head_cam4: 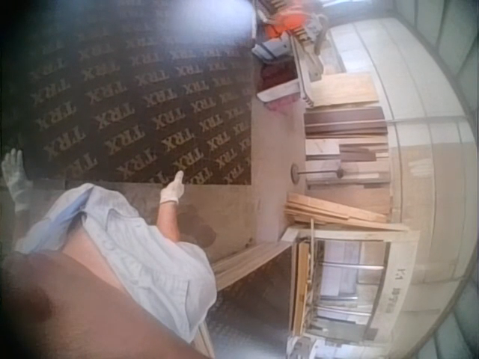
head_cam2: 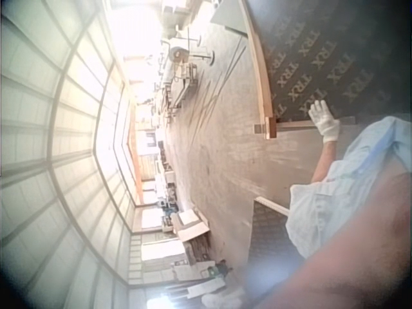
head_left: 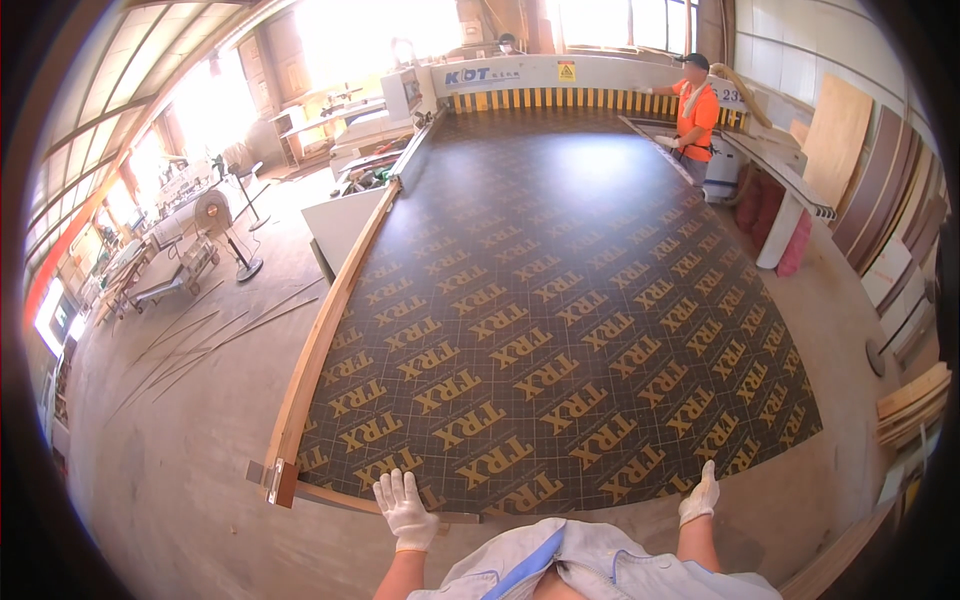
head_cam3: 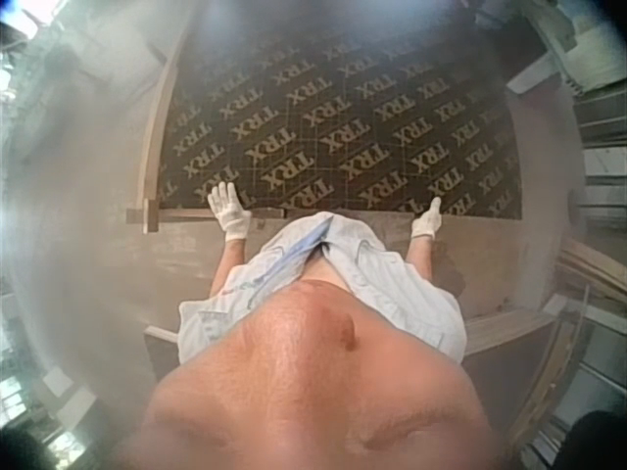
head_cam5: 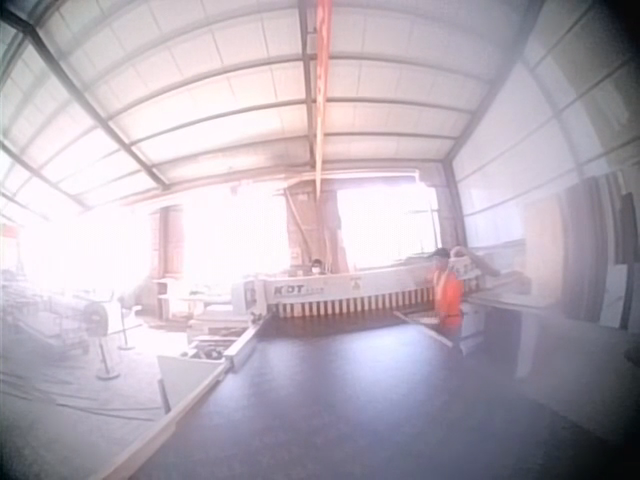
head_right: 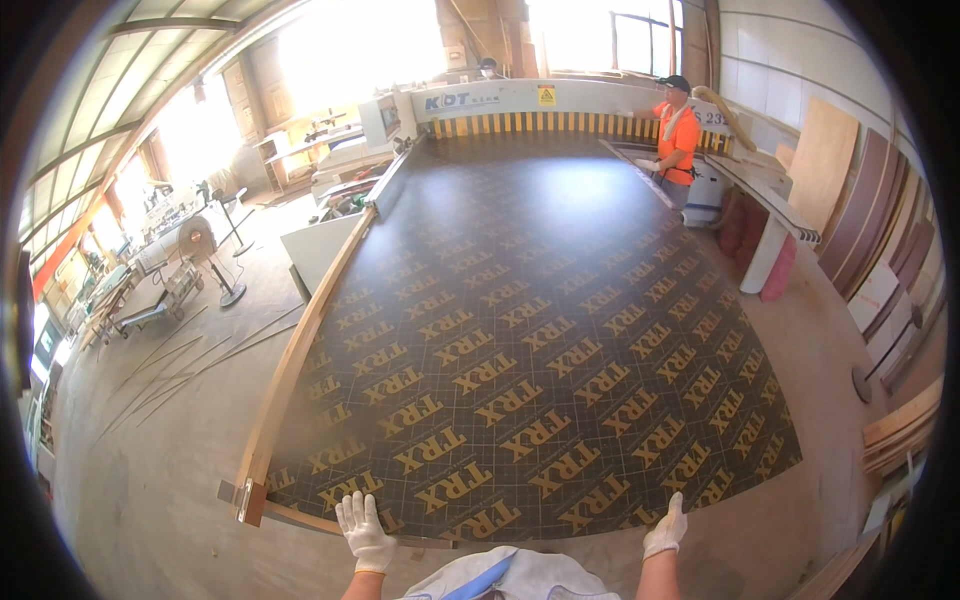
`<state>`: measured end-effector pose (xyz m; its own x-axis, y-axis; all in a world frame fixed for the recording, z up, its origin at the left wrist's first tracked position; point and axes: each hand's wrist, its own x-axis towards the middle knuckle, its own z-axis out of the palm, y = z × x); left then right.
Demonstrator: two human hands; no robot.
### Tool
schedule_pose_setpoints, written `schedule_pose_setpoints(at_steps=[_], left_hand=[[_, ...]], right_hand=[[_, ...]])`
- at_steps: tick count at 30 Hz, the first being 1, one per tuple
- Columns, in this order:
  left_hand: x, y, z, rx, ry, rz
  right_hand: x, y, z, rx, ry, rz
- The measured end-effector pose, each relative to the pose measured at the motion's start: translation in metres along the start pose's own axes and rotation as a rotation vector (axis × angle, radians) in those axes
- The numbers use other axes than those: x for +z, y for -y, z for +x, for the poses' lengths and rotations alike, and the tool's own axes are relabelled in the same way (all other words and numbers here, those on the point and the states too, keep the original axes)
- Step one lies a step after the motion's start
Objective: The person and another worker lift a wooden sheet and load it onto a panel saw machine, operate the machine's control panel to cut the sheet, and remove the wood trimmings. They reposition the sheet on the machine and subsequently unload it onto a stack.
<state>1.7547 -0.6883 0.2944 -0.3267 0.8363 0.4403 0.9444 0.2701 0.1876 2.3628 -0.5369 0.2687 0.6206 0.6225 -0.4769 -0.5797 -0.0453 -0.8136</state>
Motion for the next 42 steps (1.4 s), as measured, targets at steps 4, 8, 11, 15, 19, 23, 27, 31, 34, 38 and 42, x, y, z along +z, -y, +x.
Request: schedule_pose_setpoints(at_steps=[4, 8, 11, 15, 19, 23, 27, 31, 34, 38, 42], left_hand=[[0.004, 0.004, -0.002, -0.003, 0.008, 0.001], [0.003, 0.005, -0.004, -0.014, 0.044, 0.033], [-0.003, -0.003, 0.0, -0.031, 0.057, 0.026], [-0.005, -0.006, 0.001, -0.046, 0.062, 0.024], [0.003, 0.0, -0.004, -0.038, 0.032, 0.019], [0.0, -0.006, -0.006, -0.06, 0.097, 0.048], [-0.003, -0.011, -0.001, -0.082, 0.12, 0.055], [0.006, 0.006, -0.003, 0.035, 0.103, 0.141], [-0.001, -0.003, 0.005, 0.042, 0.14, 0.137], [-0.007, -0.01, 0.008, 0.024, 0.132, 0.115], [-0.007, -0.006, 0.008, 0.039, 0.146, 0.145]], right_hand=[[-0.001, -0.002, 0.002, 0.0, 0.058, 0.043], [-0.001, 0.001, -0.003, 0.005, 0.039, 0.02], [-0.003, 0.003, -0.002, 0.017, 0.011, -0.006], [-0.004, 0.005, -0.002, 0.045, 0.038, 0.0], [-0.005, 0.007, -0.001, 0.04, 0.047, -0.011], [-0.002, 0.016, -0.012, 0.08, 0.067, 0.005], [-0.016, 0.015, 0.002, 0.114, 0.164, -0.016], [-0.022, 0.014, 0.011, 0.148, 0.215, 0.0], [-0.022, 0.02, 0.005, 0.178, 0.204, -0.028], [-0.017, 0.028, -0.002, 0.196, 0.209, -0.027], [-0.012, 0.028, -0.004, 0.192, 0.179, -0.027]])
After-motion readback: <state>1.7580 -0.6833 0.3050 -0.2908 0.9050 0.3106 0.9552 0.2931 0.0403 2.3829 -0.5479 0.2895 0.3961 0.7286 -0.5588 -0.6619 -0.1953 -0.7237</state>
